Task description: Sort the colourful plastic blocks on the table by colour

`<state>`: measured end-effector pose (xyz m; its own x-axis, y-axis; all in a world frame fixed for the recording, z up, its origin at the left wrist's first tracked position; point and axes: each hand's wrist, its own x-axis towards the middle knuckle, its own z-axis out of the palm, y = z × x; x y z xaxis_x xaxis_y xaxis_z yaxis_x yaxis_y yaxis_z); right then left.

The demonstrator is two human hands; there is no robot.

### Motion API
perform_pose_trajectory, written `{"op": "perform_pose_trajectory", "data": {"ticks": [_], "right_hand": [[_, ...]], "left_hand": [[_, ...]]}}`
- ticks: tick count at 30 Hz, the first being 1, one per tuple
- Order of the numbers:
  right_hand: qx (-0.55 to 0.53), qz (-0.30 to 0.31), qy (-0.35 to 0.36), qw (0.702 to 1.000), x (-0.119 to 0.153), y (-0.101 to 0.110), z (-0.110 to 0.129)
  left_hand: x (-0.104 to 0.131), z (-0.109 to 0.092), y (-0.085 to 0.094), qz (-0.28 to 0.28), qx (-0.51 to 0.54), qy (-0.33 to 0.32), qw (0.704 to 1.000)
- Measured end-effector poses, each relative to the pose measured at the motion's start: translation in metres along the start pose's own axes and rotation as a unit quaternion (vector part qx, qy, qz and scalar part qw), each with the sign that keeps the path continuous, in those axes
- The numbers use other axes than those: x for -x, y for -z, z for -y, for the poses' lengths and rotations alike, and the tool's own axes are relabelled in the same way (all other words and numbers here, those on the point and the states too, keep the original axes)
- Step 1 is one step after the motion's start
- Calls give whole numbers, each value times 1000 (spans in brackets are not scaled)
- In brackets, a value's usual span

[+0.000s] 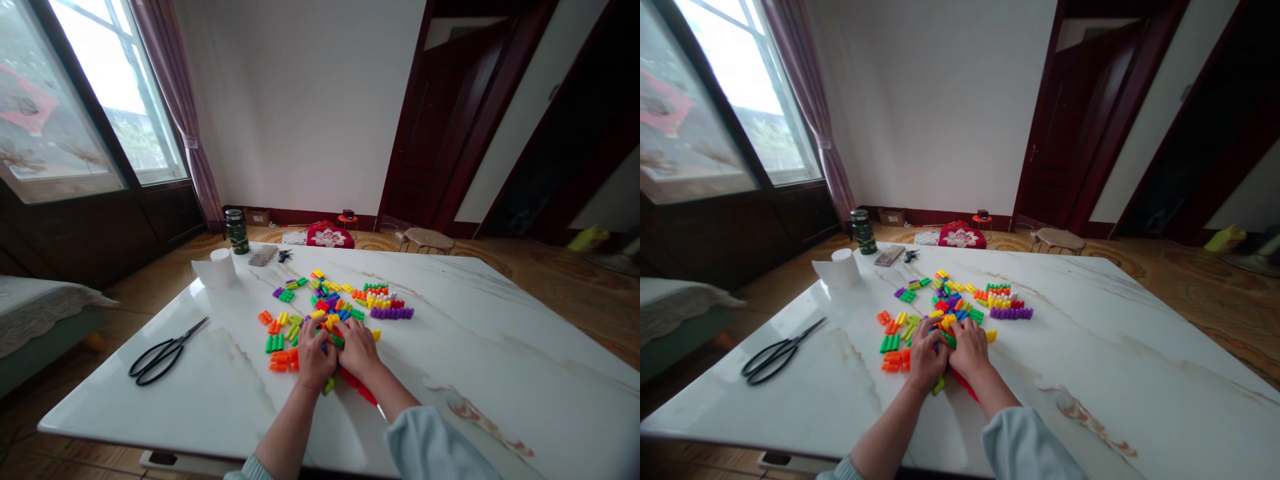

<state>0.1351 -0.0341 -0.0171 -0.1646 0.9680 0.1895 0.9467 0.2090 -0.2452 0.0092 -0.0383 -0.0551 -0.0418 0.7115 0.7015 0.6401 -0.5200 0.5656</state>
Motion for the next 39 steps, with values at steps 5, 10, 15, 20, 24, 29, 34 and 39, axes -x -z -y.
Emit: {"op": "perform_pose_trajectory", "data": {"ticks": [5,10,15,20,24,29,34,39], "right_hand": [[5,1,-14,1000,-3,4,3],[2,-54,-23,998,9,17,-5],[-42,-180,-24,982,42,23,-48],[-40,-254,-100,961,75,5,-109],[0,-204,-134,970,87,-11,-121],[6,-148,-134,980,85,-17,-104],[35,-148,-137,979,71,-16,-100],[-1,-175,-95,980,55,-24,-107]], "left_hand": [[0,-1,1,-3,10,1,1000],[0,0,1,1,4,3,1000],[0,-2,0,-8,4,-9,1000],[0,-2,0,-6,0,-18,1000],[-1,-1,1,5,8,-25,1000],[-2,-2,2,16,16,-36,999],[-2,-2,1,17,16,-42,999],[0,0,1,18,14,-44,999]]}}
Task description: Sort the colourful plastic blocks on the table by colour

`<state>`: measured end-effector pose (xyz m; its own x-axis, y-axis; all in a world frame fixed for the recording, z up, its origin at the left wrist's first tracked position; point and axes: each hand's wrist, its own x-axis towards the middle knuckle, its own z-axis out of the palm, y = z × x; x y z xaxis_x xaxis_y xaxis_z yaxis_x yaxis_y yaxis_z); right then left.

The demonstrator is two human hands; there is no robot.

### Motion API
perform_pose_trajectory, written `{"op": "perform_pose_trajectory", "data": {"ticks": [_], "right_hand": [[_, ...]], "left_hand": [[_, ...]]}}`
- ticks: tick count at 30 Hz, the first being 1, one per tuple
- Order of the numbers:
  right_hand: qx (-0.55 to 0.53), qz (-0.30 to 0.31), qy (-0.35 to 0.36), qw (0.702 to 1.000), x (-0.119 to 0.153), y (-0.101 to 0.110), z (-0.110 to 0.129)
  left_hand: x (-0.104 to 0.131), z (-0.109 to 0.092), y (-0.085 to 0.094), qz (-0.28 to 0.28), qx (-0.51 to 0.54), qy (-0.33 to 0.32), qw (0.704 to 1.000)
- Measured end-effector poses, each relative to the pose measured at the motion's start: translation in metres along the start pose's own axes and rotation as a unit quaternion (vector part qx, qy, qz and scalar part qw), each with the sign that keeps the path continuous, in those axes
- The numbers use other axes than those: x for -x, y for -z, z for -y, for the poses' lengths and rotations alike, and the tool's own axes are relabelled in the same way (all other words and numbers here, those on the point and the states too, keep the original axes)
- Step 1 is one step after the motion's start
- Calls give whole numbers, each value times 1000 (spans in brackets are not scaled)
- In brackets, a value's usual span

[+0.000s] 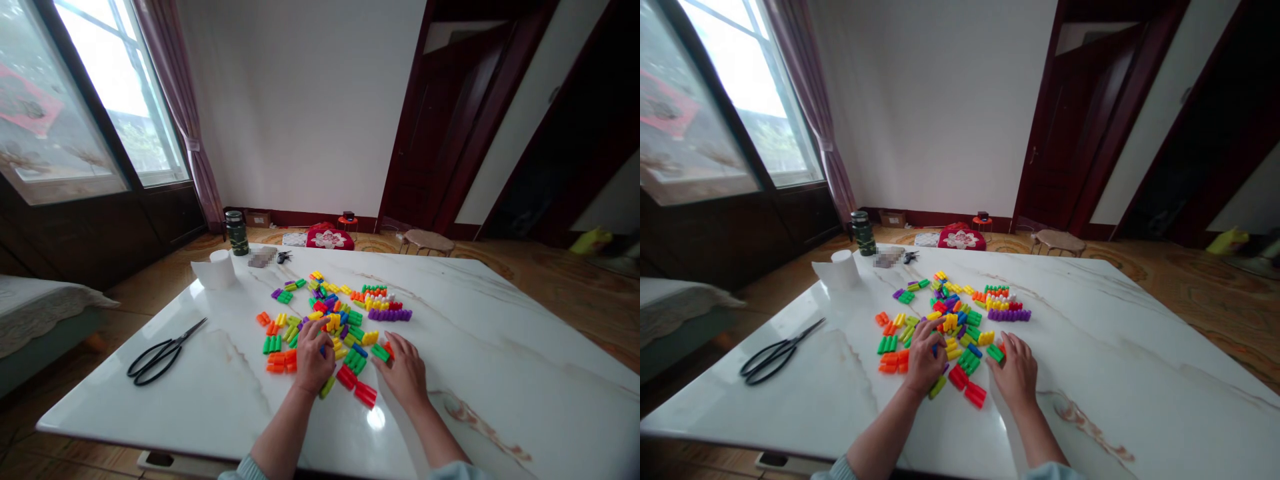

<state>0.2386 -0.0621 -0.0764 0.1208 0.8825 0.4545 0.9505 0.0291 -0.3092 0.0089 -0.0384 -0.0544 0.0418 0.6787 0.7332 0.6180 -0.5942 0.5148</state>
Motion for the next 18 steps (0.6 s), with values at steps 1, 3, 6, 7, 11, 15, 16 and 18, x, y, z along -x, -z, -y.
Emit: {"op": "perform_pose_trajectory", "data": {"ticks": [1,3,6,7,11,15,16,18], "right_hand": [[-22,-4,18,1000,-2,-4,0],[-63,-10,46,997,-4,-14,0],[-112,-14,41,993,-7,-32,4],[-130,-14,33,991,-7,-37,7],[-193,-24,17,981,-7,-52,16],[-228,-42,20,972,-2,-47,24],[-233,-42,24,971,-1,-44,25],[-236,-39,30,970,2,-37,27]], "left_hand": [[0,0,0,1,-1,-1,1000],[0,0,0,4,-3,-3,1000],[0,-1,1,4,1,-7,1000],[0,-1,1,5,3,-8,1000],[-1,-2,2,13,7,-7,1000],[-2,-1,1,11,12,-12,1000],[-2,-1,1,11,13,-14,1000],[-2,0,0,15,12,-16,1000]]}}
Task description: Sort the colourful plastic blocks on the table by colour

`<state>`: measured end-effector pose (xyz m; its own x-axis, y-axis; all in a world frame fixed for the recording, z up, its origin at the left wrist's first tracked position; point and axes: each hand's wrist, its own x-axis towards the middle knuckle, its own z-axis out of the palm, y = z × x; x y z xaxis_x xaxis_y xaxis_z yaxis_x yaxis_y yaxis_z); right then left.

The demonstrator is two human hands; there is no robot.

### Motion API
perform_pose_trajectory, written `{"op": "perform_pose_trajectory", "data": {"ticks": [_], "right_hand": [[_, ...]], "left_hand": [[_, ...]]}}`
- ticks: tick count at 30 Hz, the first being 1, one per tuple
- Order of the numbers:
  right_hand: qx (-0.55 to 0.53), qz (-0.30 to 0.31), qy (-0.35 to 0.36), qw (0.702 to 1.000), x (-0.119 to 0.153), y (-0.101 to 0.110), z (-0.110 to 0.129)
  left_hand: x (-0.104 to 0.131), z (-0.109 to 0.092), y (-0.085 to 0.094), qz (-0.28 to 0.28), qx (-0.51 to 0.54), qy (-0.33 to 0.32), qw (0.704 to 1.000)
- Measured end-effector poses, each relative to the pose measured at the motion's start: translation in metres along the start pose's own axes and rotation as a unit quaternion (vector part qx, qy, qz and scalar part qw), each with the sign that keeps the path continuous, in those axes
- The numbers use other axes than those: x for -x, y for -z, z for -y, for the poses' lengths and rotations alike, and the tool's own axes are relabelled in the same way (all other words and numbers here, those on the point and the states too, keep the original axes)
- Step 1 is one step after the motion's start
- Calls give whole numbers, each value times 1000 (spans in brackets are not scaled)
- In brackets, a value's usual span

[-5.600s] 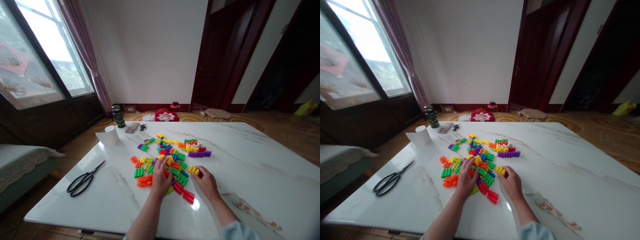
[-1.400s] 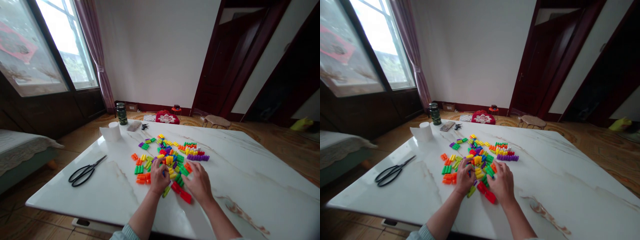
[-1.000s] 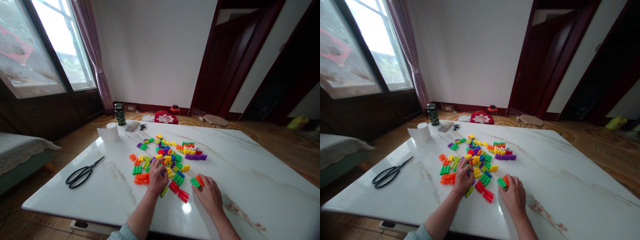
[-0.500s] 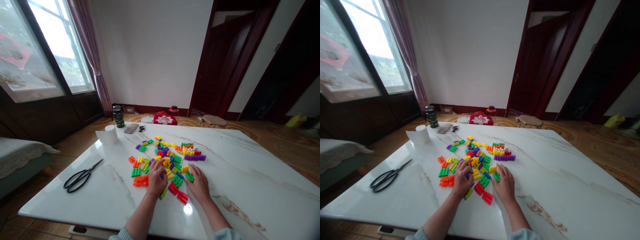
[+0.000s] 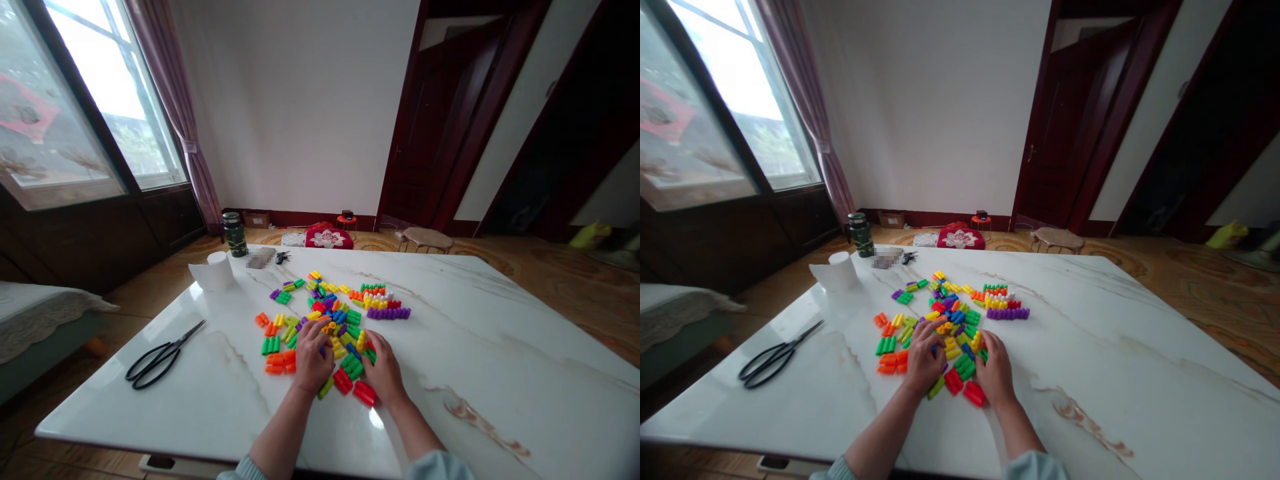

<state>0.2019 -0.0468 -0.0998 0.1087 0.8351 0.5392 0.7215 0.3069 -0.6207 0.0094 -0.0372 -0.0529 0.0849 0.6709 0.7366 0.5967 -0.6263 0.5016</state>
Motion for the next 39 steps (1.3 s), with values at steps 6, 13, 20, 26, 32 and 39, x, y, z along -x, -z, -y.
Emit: {"op": "perform_pose_trajectory", "data": {"ticks": [6,13,20,26,32,39], "right_hand": [[1,14,12,1000,1,7,6],[9,54,86,995,-2,12,12],[20,35,62,997,-3,17,19],[-5,40,35,999,-3,18,22],[-16,34,7,999,-4,18,24],[-21,37,6,999,-4,18,25]], "left_hand": [[1,1,0,9,-6,-4,1000],[0,-1,1,14,-8,-6,1000],[2,2,-2,24,-7,-4,1000],[1,0,0,24,-6,-3,1000],[-1,-3,1,21,-3,-7,1000],[0,-2,0,27,-7,-4,1000]]}}
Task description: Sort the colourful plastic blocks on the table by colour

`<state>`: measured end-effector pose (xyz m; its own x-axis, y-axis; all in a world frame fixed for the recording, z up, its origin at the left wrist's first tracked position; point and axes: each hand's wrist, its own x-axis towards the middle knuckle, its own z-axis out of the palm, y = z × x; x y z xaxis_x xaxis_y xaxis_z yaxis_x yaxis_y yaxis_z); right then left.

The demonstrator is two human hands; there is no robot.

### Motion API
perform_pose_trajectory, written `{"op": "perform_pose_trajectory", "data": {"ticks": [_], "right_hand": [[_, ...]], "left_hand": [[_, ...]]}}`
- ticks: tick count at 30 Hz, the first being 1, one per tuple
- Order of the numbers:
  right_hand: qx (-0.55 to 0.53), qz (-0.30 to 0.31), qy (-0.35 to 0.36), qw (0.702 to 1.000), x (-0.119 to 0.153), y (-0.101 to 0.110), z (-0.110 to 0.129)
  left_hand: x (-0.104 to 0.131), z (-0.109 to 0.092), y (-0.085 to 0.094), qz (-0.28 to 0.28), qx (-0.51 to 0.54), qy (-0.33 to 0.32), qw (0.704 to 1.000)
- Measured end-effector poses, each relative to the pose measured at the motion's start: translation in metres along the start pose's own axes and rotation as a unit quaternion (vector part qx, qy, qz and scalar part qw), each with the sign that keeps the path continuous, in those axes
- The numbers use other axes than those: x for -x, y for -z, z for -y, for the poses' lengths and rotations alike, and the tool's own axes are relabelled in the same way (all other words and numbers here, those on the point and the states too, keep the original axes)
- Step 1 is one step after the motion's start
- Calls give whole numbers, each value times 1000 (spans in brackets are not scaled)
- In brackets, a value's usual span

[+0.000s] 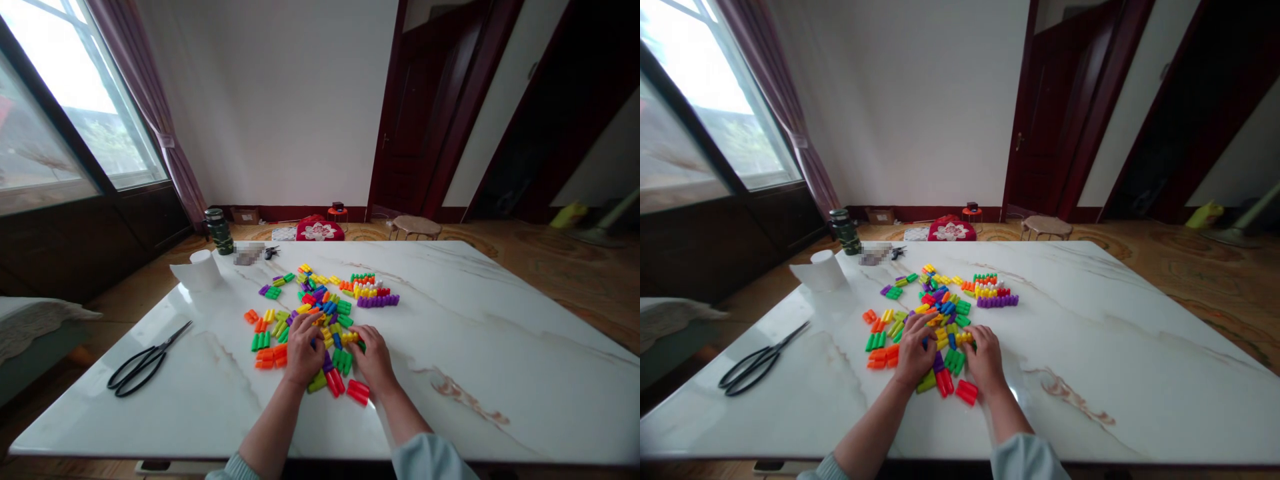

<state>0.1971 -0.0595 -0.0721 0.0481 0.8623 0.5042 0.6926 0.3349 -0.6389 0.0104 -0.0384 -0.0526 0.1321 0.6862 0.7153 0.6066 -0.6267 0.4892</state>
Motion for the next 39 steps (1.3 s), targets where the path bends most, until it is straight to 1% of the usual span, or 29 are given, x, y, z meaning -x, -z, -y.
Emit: {"op": "perform_pose_trajectory", "data": {"ticks": [4,5,7,10,12,14,16,19,24,27,30,36,39], "right_hand": [[-9,-23,18,1000,0,1,1],[-14,-40,24,999,0,2,1],[-23,-92,21,995,0,4,1],[-29,-178,-29,983,0,5,-4],[-38,-208,-77,974,0,5,-8],[-60,-213,-124,967,0,5,-11],[-94,-204,-164,961,0,4,-11],[-135,-192,-198,952,0,4,-9],[-153,-190,-219,945,0,3,-9],[-154,-200,-228,940,0,3,-11],[-172,-213,-242,931,-1,4,-9],[-220,-213,-271,913,-2,6,-6],[-192,-225,-260,919,0,6,-9]], "left_hand": [[1,1,0,4,-4,-2,1000],[1,1,0,4,-6,-2,1000],[1,1,0,6,-6,-2,1000],[0,1,0,8,0,-2,1000],[0,2,-1,9,2,-1,1000],[1,3,-1,7,-1,0,1000],[1,4,-2,5,-4,1,1000],[1,6,-3,5,-5,2,1000],[1,5,-3,10,-1,0,1000],[1,5,-3,9,-3,0,1000],[2,6,-4,14,-3,2,1000],[2,5,-4,15,-4,5,1000],[2,5,-4,14,-7,5,1000]]}}
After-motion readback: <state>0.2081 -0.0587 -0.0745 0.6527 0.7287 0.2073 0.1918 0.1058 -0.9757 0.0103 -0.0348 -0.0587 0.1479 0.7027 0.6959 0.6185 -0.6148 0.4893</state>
